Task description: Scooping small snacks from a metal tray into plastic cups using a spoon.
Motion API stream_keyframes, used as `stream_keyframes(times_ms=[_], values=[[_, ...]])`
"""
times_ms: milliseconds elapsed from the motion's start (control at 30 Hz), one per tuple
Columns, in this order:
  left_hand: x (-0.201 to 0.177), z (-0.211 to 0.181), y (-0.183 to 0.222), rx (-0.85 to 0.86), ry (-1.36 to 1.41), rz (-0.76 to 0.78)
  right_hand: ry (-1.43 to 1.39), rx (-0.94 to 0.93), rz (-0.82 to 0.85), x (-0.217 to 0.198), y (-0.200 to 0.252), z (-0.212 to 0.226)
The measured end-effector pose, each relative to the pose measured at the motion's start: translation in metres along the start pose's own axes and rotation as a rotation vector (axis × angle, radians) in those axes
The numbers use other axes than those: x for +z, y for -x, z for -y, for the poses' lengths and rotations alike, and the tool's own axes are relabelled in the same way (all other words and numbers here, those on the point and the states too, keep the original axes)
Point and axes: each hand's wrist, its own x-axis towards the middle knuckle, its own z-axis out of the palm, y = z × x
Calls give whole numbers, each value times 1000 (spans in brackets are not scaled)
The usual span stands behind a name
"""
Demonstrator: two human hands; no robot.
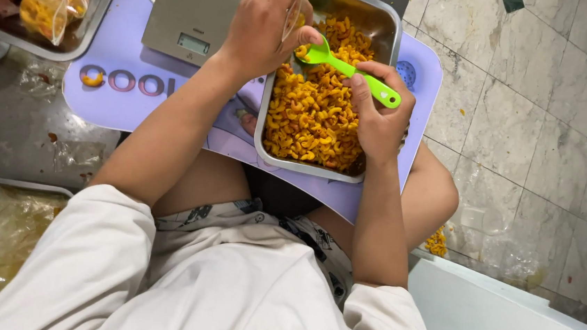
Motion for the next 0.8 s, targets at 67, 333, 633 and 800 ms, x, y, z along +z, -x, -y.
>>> stream_keyframes(times_ms=[67,333,633,800], values=[[-2,5,3,8,-19,-14,-17,-3,-20,3,-2,-2],[-4,14,4,-137,-275,-388,-52,-61,-3,0,1,-8],[0,14,3,-96,-246,-157,-145,-13,-47,1,-1,-9],[11,33,15,-149,-295,-57,-205,15,-103,7,-1,1]])
